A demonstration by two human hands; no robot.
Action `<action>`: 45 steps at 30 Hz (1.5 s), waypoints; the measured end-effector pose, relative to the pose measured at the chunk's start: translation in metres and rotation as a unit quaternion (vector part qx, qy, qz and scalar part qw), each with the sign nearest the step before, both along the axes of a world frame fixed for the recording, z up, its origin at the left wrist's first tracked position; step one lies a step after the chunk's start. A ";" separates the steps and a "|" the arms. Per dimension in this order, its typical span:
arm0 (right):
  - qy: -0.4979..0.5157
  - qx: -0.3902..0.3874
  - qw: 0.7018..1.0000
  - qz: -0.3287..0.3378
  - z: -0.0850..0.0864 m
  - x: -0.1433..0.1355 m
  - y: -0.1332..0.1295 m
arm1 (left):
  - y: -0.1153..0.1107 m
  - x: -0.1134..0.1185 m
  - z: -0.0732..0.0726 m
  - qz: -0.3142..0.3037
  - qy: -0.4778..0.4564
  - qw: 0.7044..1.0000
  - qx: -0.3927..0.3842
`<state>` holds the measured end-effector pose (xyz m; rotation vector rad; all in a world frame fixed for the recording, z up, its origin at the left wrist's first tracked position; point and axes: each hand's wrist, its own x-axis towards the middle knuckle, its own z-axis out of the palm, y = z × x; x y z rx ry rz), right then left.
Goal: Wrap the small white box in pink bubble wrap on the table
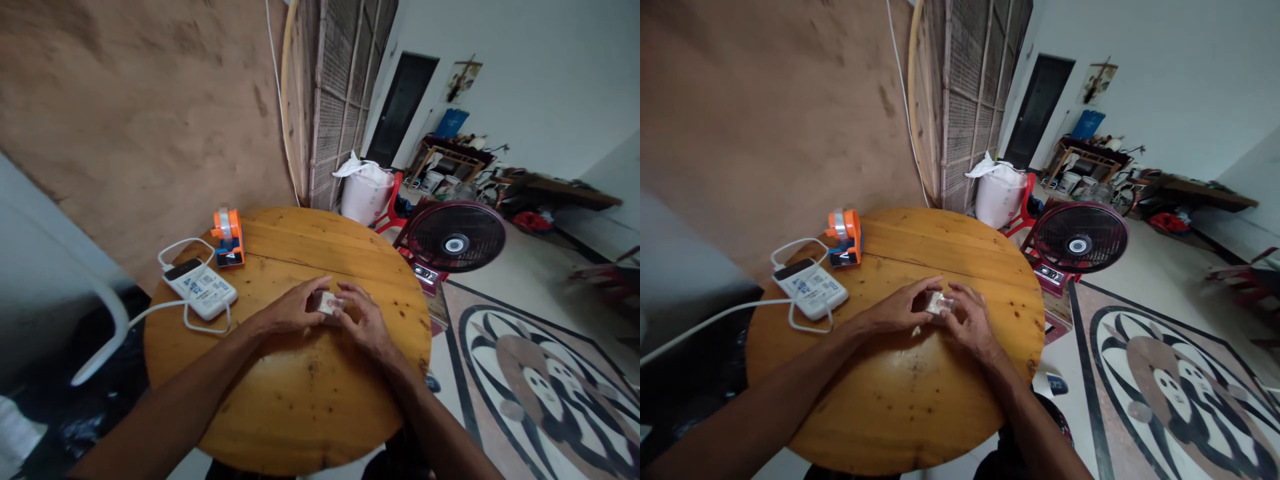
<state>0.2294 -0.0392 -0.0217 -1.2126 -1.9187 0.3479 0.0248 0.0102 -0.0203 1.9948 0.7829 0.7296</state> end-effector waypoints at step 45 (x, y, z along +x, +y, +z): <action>-0.088 -0.091 0.992 0.023 -0.002 0.016 -0.010 | 0.003 -0.004 0.001 -0.035 -0.041 0.995 -0.083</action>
